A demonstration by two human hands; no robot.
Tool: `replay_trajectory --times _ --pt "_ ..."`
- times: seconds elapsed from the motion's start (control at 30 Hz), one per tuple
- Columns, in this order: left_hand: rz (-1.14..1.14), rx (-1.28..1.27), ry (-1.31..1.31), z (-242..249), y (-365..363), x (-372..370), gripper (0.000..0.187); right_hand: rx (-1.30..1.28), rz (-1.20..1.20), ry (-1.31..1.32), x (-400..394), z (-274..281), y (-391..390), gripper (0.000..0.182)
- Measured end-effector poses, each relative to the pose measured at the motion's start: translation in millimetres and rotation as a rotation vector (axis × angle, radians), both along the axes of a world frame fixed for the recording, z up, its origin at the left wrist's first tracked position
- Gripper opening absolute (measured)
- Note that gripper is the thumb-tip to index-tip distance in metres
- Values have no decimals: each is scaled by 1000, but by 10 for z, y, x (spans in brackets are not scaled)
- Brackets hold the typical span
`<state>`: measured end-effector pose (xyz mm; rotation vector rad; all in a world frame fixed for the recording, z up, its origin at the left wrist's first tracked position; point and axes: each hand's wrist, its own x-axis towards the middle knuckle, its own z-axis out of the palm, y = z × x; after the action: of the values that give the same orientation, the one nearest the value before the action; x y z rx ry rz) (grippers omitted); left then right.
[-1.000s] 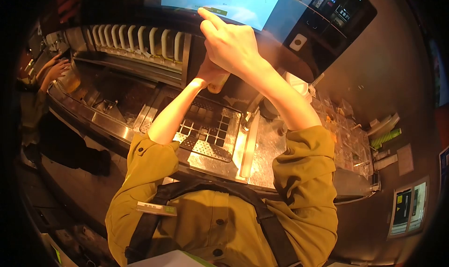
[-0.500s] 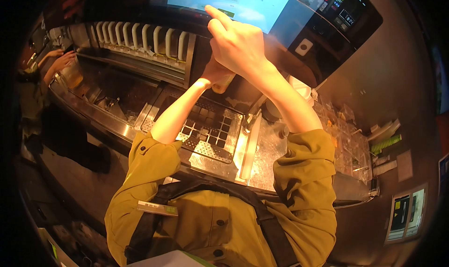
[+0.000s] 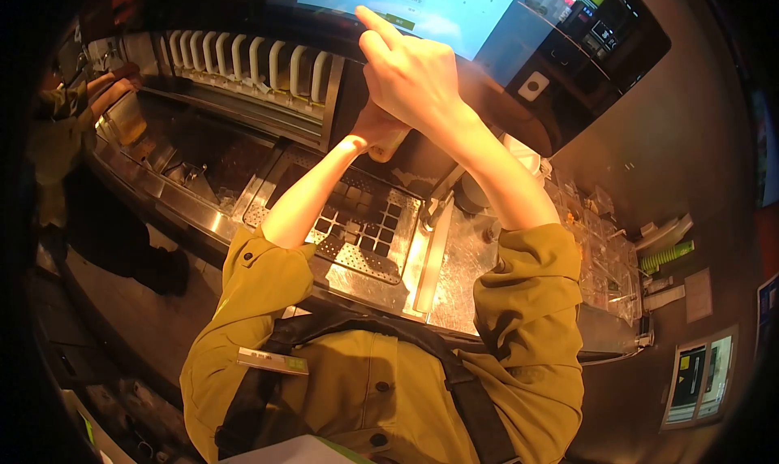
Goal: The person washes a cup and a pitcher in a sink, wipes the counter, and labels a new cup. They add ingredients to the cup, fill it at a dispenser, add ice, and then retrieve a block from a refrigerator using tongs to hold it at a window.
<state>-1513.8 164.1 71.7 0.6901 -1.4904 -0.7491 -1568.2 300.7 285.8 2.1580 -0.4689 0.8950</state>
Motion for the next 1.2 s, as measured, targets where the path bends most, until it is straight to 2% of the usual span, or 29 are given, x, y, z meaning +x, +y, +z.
replay_trajectory --times 0.1,0.2,0.27,0.33,0.43,0.47,0.53,0.6,0.63,0.67,0.77,0.8,0.83,0.87,0.9,0.93,0.97,1.0,1.03,1.13,1.2 --pt "-1 37 6 48 73 18 111 -1 -95 45 12 -7 -27 14" --pt "3 117 19 162 219 48 111 -47 33 -45 -74 80 47 14" --pt "20 199 12 299 405 79 110 1 36 -180 -238 138 239 14" --pt "41 241 2 329 458 82 109 -82 65 -310 -490 128 289 14" --pt "65 246 -30 318 412 60 109 -73 -19 -480 -775 24 316 14" --pt "66 252 -49 307 391 58 109 -85 -207 -403 -818 -15 304 16" --pt "42 247 -50 239 344 71 108 -33 -123 -430 -874 -63 381 19" --pt "-20 227 3 131 298 64 106 -82 120 -494 -975 7 581 24" --pt "-78 216 81 119 340 66 105 -42 155 -545 -1049 10 747 23" --pt "-143 210 163 88 364 71 104 -9 183 -594 -1169 -41 917 22" --pt "129 223 -163 -72 608 146 104 -26 57 -850 -1760 -261 1283 34" --pt "10 284 -2 -152 743 136 102 -63 111 -805 -2108 -398 1306 21" --pt "44 253 -73 -155 968 99 97 -39 -9 -840 -2452 -539 1399 20" --pt "-140 212 94 -251 1102 81 93 -19 -122 -872 -2814 -684 1522 20" --pt "-25 188 -69 -175 1361 -22 93 4 -229 -942 -3140 -845 1648 20" --pt "-20 247 -130 -197 1567 -121 94 35 -341 -1007 -3464 -1006 1776 19" --pt "-55 265 -100 -314 1751 -249 96 72 -453 -1064 -3789 -1165 1904 19" --pt "-97 325 -70 -306 1974 -461 97 186 -545 -1236 -4117 -1344 2050 21" --pt "-132 347 -20 -361 2134 -699 98 172 -571 -1326 -4455 -1531 2116 19" --pt "-99 388 -32 -551 2491 -1423 99 319 -832 -1423 -5448 -2079 2288 15" --pt "-16 363 -41 -720 2623 -1873 97 533 -1051 -1314 -6143 -2403 2300 21"
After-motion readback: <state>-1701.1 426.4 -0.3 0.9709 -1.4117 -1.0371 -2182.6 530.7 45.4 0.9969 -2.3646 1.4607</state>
